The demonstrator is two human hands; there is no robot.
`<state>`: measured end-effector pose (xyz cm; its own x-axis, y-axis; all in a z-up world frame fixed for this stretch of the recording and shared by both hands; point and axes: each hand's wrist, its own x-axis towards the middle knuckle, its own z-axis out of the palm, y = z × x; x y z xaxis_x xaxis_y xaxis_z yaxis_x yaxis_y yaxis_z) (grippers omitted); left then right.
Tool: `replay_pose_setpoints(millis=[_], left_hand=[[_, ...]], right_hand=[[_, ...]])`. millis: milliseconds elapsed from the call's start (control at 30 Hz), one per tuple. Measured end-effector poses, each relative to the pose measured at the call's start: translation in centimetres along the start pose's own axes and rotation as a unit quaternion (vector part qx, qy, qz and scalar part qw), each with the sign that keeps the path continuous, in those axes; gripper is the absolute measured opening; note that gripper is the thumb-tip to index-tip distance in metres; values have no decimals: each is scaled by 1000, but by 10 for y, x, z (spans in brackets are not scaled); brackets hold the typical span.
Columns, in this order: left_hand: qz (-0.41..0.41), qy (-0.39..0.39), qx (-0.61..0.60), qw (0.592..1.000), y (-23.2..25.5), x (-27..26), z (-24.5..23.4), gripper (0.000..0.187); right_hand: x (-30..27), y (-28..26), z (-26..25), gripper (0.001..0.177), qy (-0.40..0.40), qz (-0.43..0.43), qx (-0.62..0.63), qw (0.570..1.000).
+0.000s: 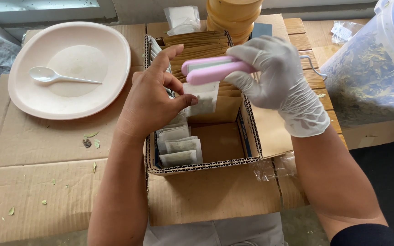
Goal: Sealing individual tea bags with a handheld heat sealer and organizing them into a larger paper pouch.
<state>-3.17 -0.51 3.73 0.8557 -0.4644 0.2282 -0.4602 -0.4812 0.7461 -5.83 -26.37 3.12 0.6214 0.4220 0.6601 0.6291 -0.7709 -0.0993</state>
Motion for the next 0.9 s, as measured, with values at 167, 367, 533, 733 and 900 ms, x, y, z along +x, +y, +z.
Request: replay_pose_setpoints(millis=[167,367,533,733,900], left_hand=[[31,-17,56,998,-8,0,6,62],[43,-26,100,994,-8,-4,11,18],[46,-35,121,991,6,-7,7,7],[79,-54,70,993,12,-9,4,9],[-19,-145,138,980,21,-4,7,13]], right_hand=[[1,-3,-4,41,16,78,39,996],[-2,2,4,40,20,84,43,995],[-2,2,4,38,13,92,34,995],[-2,4,6,36,11,83,43,996],[-3,3,6,35,10,90,41,995]])
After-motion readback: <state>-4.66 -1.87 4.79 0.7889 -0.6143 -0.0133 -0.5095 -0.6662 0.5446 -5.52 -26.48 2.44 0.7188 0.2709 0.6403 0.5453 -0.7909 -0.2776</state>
